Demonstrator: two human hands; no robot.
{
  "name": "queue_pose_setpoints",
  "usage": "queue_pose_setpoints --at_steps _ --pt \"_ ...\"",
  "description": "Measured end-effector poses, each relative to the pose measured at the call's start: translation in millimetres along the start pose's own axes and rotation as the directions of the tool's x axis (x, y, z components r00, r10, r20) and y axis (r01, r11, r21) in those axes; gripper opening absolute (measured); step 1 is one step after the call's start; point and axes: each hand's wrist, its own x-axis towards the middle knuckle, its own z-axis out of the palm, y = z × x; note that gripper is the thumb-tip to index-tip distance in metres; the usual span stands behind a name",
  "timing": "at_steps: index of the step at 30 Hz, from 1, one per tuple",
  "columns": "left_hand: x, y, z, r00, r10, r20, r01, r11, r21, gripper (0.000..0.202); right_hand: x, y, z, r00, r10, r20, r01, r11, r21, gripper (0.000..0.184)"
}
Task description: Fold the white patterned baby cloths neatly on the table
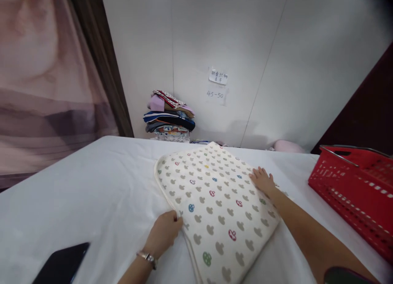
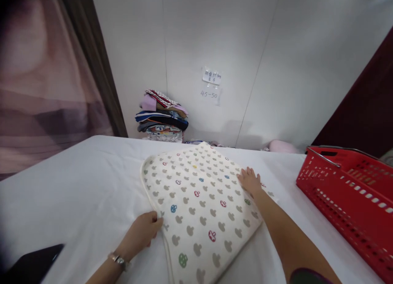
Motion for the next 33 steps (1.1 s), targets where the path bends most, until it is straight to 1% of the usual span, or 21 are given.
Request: queue_pose_setpoints --at_steps 2,4,5,6,8,9,10,11,12,14,15,16,18,20,23,25,27,29,31,32,33 --pt "-1 0 0.5 1.000 0.014 -0.017 -0.014 1.000 0.000 0.022 -1 -17 -1 0.996 -0.076 -0.051 0.076 0.997 -0.004 0.057" --pt "-1 0 0.6 0.999 0.022 -0.029 -0.022 1.000 0.002 0.022 -8 -43 -3 0.970 -0.230 -0.079 0.231 0.973 0.008 0.059" --pt "-2 0 0.5 0.999 0.019 -0.033 -0.019 1.000 0.007 0.023 -12 -57 -5 0.944 -0.320 -0.079 0.323 0.946 0.028 0.059" --pt "-2 0 0.4 0.999 0.015 -0.035 -0.014 1.000 0.014 0.023 -15 -71 -6 0.908 -0.411 -0.076 0.416 0.908 0.057 0.059" --pt "-2 0 0.5 0.999 0.010 -0.049 -0.008 1.000 0.028 0.023 -15 -92 -8 0.806 -0.591 -0.040 0.591 0.797 0.126 0.059" --pt "-2 0 0.7 0.998 0.011 -0.057 -0.009 0.999 0.032 0.023 -10 -98 -8 0.749 -0.663 -0.005 0.655 0.739 0.158 0.058" --pt "-2 -1 1.0 0.998 0.011 -0.062 -0.009 0.999 0.032 0.023 -3 -101 -7 0.711 -0.703 0.037 0.687 0.704 0.179 0.057" --pt "-1 -1 1.5 0.998 0.013 -0.066 -0.011 1.000 0.029 0.023 6 -101 -7 0.713 -0.697 0.078 0.677 0.713 0.182 0.056" --pt "-1 -2 2.0 0.997 0.014 -0.071 -0.012 1.000 0.026 0.023 17 -99 -6 0.753 -0.649 0.109 0.630 0.758 0.168 0.056" --pt "-1 -2 2.8 0.997 0.011 -0.074 -0.009 1.000 0.017 0.022 39 -92 -4 0.864 -0.486 0.130 0.474 0.873 0.119 0.057" --pt "-1 -2 3.0 0.997 0.009 -0.073 -0.009 1.000 0.010 0.022 49 -88 -3 0.903 -0.413 0.115 0.404 0.910 0.096 0.059" --pt "-1 -2 3.0 0.998 0.009 -0.070 -0.009 1.000 0.006 0.022 57 -85 -2 0.923 -0.374 0.093 0.368 0.927 0.078 0.060" --pt "-1 0 2.3 0.998 -0.001 -0.055 0.001 1.000 0.005 0.022 67 -80 0 0.927 -0.371 0.062 0.368 0.928 0.057 0.060" --pt "-1 1 1.1 0.999 -0.008 -0.046 0.009 1.000 0.016 0.022 72 -77 1 0.938 -0.341 0.062 0.339 0.940 0.041 0.059" --pt "-2 1 0.5 0.999 -0.005 -0.040 0.005 1.000 0.010 0.021 77 -77 0 0.970 -0.228 0.080 0.227 0.974 0.023 0.056" --pt "-2 -1 1.8 1.000 -0.008 -0.012 0.008 1.000 -0.031 0.020 75 -82 -3 0.981 -0.184 0.053 0.184 0.983 0.011 0.056" --pt "-1 -3 3.8 0.999 -0.022 0.027 0.025 0.995 -0.101 0.018 62 -94 -5 0.977 -0.215 -0.014 0.215 0.976 0.024 0.054" --pt "-1 -5 5.0 0.998 -0.034 0.050 0.042 0.983 -0.176 0.016 31 -112 -8 0.951 -0.300 -0.081 0.308 0.943 0.123 0.052" --pt "-1 -5 4.2 0.998 -0.036 0.055 0.047 0.973 -0.227 0.015 -17 -134 -11 0.917 -0.391 -0.075 0.392 0.855 0.340 0.049" --pt "-1 -5 3.1 0.998 -0.033 0.061 0.047 0.969 -0.242 0.015 -45 -145 -13 0.907 -0.419 -0.048 0.391 0.793 0.467 0.045" --pt "-2 -5 1.7 0.997 -0.025 0.072 0.042 0.966 -0.255 0.015 -75 -155 -15 0.881 -0.473 -0.016 0.396 0.717 0.574 0.041"
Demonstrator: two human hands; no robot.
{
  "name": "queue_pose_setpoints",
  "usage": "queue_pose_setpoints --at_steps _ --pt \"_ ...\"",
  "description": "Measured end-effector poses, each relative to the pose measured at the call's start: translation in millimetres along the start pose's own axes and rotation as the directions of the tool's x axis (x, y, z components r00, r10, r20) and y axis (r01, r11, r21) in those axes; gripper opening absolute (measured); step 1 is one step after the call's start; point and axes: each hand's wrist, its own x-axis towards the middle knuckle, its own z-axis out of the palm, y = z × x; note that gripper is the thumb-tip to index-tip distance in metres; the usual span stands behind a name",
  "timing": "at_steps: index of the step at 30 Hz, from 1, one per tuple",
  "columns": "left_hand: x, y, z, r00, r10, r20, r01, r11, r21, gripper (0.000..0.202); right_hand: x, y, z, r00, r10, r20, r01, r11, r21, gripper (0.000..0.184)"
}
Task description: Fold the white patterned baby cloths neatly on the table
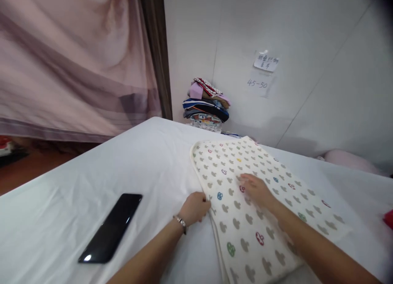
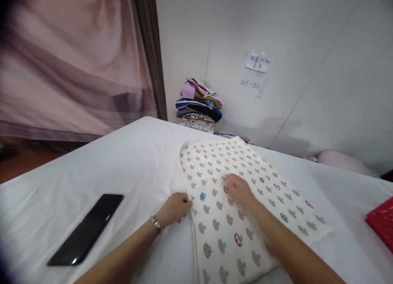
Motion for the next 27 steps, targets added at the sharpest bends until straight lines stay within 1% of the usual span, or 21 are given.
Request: queue_pose_setpoints --at_steps 1,2,3,4,5,7,10,12,14,16,18,20,22,25,27 --pt "0 0 -1.4 1.000 0.007 0.015 -0.007 1.000 -0.011 0.017 -21 -19 11 0.994 -0.077 0.083 0.068 0.993 0.101 0.038" --pt "0 0 -2.7 0.999 0.014 0.030 -0.013 1.000 -0.023 0.018 -42 -37 20 0.983 -0.132 0.130 0.109 0.979 0.172 0.034" --pt "0 0 -3.7 0.999 0.024 0.044 -0.022 0.999 -0.042 0.019 -59 -53 29 0.977 -0.156 0.147 0.123 0.970 0.209 0.032" --pt "0 0 -4.3 0.998 0.037 0.053 -0.033 0.997 -0.067 0.021 -74 -66 36 0.974 -0.166 0.154 0.132 0.969 0.210 0.032" --pt "0 -1 -4.3 0.997 0.053 0.055 -0.047 0.994 -0.100 0.022 -85 -77 41 0.975 -0.157 0.158 0.127 0.975 0.182 0.034" --pt "1 -1 -3.0 0.995 0.082 0.050 -0.071 0.980 -0.187 0.023 -96 -94 49 0.982 -0.121 0.148 0.112 0.991 0.070 0.041" --pt "0 1 0.6 0.996 0.087 0.030 -0.074 0.951 -0.300 0.025 -95 -109 58 0.989 -0.106 0.107 0.118 0.988 -0.105 0.045" --pt "-1 4 2.2 0.997 0.073 0.015 -0.064 0.942 -0.330 0.024 -89 -115 64 0.990 -0.117 0.077 0.129 0.974 -0.186 0.041" --pt "-2 5 1.9 0.997 0.075 0.005 -0.069 0.939 -0.337 0.022 -82 -116 68 0.992 -0.110 0.056 0.120 0.965 -0.234 0.033" --pt "-2 4 -0.3 0.996 0.092 0.010 -0.083 0.939 -0.335 0.021 -75 -113 70 0.995 -0.101 0.026 0.104 0.970 -0.219 0.027" --pt "1 1 -4.1 0.994 0.105 0.012 -0.096 0.944 -0.316 0.021 -70 -109 68 0.997 -0.072 -0.001 0.071 0.988 -0.134 0.025" --pt "4 -4 -8.1 0.994 0.109 -0.002 -0.105 0.955 -0.277 0.023 -67 -106 63 0.999 -0.025 -0.023 0.024 0.999 -0.035 0.024" --pt "8 -9 -10.9 0.993 0.110 -0.034 -0.115 0.968 -0.221 0.024 -66 -103 59 0.999 0.008 -0.050 -0.008 1.000 0.010 0.021" --pt "7 -10 -11.1 0.987 0.122 -0.109 -0.134 0.985 -0.106 0.019 -67 -102 58 0.996 -0.019 -0.084 0.016 0.999 -0.029 0.021" --pt "3 -8 -8.8 0.977 0.135 -0.164 -0.141 0.990 -0.026 0.018 -67 -101 61 0.996 -0.039 -0.083 0.032 0.997 -0.076 0.023"
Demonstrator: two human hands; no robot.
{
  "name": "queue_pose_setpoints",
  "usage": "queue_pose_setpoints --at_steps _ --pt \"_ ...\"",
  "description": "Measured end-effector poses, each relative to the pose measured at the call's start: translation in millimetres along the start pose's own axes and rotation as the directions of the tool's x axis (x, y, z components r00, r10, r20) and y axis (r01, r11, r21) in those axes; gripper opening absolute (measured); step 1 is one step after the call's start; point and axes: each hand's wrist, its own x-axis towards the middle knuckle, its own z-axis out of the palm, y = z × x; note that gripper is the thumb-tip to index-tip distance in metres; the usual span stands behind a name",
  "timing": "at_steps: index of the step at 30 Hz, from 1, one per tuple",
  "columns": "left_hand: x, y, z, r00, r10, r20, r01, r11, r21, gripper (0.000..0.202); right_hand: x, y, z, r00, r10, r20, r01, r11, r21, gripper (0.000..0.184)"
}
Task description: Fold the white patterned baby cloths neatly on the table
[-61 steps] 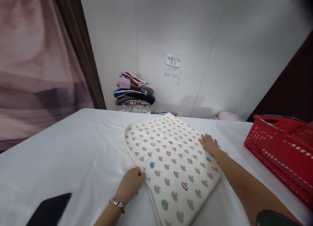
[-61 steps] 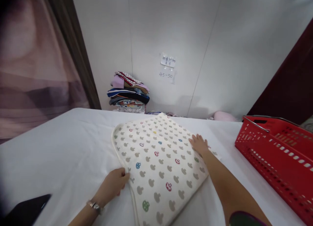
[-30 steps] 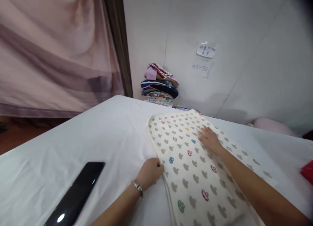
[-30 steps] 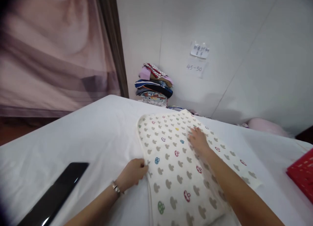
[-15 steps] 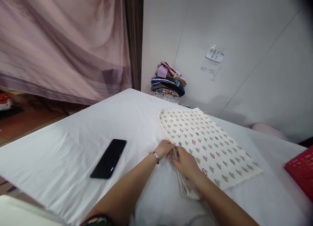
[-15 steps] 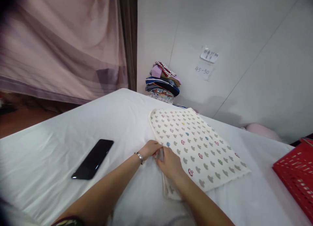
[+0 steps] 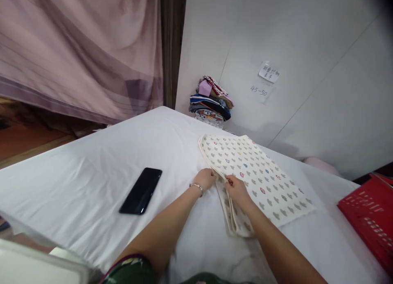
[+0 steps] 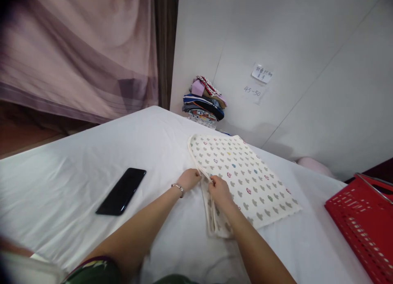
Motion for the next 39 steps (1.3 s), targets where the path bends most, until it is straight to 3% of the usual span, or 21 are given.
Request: queue_pose_setpoints --at_steps 3,7,10,14,18,25,32,39 --pt "-9 7 4.2 0.999 0.031 -0.040 -0.025 0.989 0.147 0.023 -2 -1 7 1.000 -0.024 0.016 0.025 0.998 -0.053 0.026" --pt "-14 15 9.8 0.999 0.032 0.003 -0.032 0.938 0.345 0.028 -5 -4 12 0.995 -0.066 0.078 0.075 0.990 -0.120 0.026" --pt "-13 15 12.2 1.000 0.019 0.019 -0.025 0.932 0.361 0.029 -5 -4 10 0.993 -0.081 0.082 0.087 0.994 -0.071 0.024" --pt "-13 15 15.1 1.000 0.017 0.020 -0.023 0.921 0.388 0.035 -2 4 5 1.000 -0.004 0.027 0.002 0.997 0.077 0.025" --pt "-20 18 21.0 0.998 0.060 -0.018 -0.047 0.901 0.431 0.040 -1 11 6 1.000 -0.010 0.021 0.008 0.995 0.099 0.028" --pt "-21 28 27.6 1.000 -0.019 -0.013 0.023 0.920 0.391 0.028 -4 16 12 0.993 0.007 0.114 -0.032 0.976 0.218 0.036" --pt "-32 33 34.3 0.995 -0.019 -0.094 0.047 0.950 0.310 0.027 -3 26 14 0.994 0.048 0.099 -0.088 0.889 0.450 0.038" --pt "-29 34 40.0 0.988 -0.097 -0.121 0.104 0.993 0.053 0.016 -3 26 13 0.994 0.061 0.093 -0.098 0.874 0.477 0.039"
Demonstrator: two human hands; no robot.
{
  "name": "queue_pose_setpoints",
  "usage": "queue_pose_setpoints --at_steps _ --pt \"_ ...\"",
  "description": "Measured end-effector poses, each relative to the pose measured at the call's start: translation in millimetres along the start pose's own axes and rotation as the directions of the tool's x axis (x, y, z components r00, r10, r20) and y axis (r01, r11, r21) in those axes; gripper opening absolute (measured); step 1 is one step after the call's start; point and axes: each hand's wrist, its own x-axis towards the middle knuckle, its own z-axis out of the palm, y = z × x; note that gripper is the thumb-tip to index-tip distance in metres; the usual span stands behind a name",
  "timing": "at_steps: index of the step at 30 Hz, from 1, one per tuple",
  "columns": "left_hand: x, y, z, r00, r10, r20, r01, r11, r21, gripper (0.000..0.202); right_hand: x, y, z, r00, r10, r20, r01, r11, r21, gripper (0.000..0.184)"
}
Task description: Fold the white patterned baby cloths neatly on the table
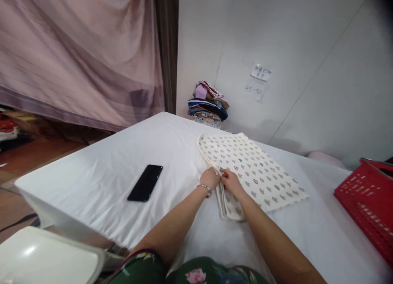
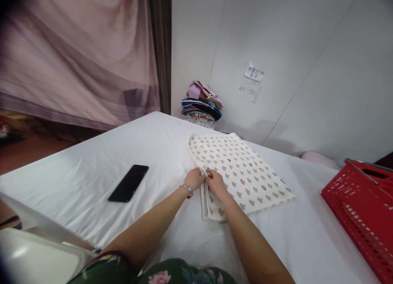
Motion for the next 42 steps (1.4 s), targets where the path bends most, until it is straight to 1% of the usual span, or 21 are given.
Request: queue_pose_setpoints --at_steps 2,5,7,10,11,14,19,23,27,32,35,38,42 --pt "3 -3 3.9 0.997 -0.056 0.048 0.062 0.991 -0.122 0.014 0 0 0 1.000 -0.002 -0.009 0.002 1.000 0.003 0.037" --pt "4 -8 10.1 0.987 -0.118 0.107 0.146 0.941 -0.305 0.016 1 0 1 1.000 -0.006 -0.026 0.005 1.000 -0.007 0.035" --pt "3 -11 12.6 0.983 -0.127 0.133 0.171 0.898 -0.405 0.014 1 0 2 0.999 -0.009 -0.031 0.009 1.000 -0.019 0.035" --pt "-1 -15 13.2 0.978 -0.117 0.172 0.189 0.843 -0.503 0.004 1 -1 3 0.999 -0.014 -0.036 0.013 0.999 -0.046 0.036" --pt "-2 -16 13.0 0.978 -0.112 0.178 0.191 0.830 -0.524 0.006 1 -1 4 0.999 -0.016 -0.039 0.014 0.998 -0.058 0.036" --pt "-2 -23 12.2 0.982 -0.104 0.158 0.176 0.808 -0.563 0.009 -2 -4 3 0.998 -0.018 -0.055 0.013 0.994 -0.105 0.034" --pt "1 -34 12.6 0.992 -0.083 0.094 0.122 0.815 -0.566 0.007 -8 -16 4 0.990 -0.097 -0.099 0.060 0.942 -0.330 0.026" --pt "2 -38 14.8 0.994 -0.066 0.085 0.103 0.824 -0.557 0.004 -13 -27 10 0.987 -0.159 -0.027 0.131 0.889 -0.439 0.018" --pt "3 -40 16.6 0.996 -0.048 0.069 0.078 0.839 -0.538 0.005 -15 -28 13 0.980 -0.199 0.013 0.179 0.848 -0.498 0.015" --pt "2 -39 15.2 0.998 -0.029 0.062 0.057 0.854 -0.517 0.014 -18 -20 10 0.969 -0.244 0.041 0.238 0.874 -0.423 0.022" --pt "1 -36 13.7 0.997 -0.032 0.072 0.065 0.857 -0.512 0.012 -21 -15 10 0.968 -0.250 0.034 0.244 0.892 -0.381 0.028" --pt "1 -34 13.1 0.996 -0.041 0.082 0.077 0.861 -0.503 0.012 -25 -7 10 0.979 -0.205 0.009 0.198 0.934 -0.297 0.034" --pt "2 -33 12.5 0.994 -0.056 0.090 0.093 0.867 -0.489 0.022 -30 5 9 0.997 -0.079 -0.012 0.078 0.993 -0.087 0.044"
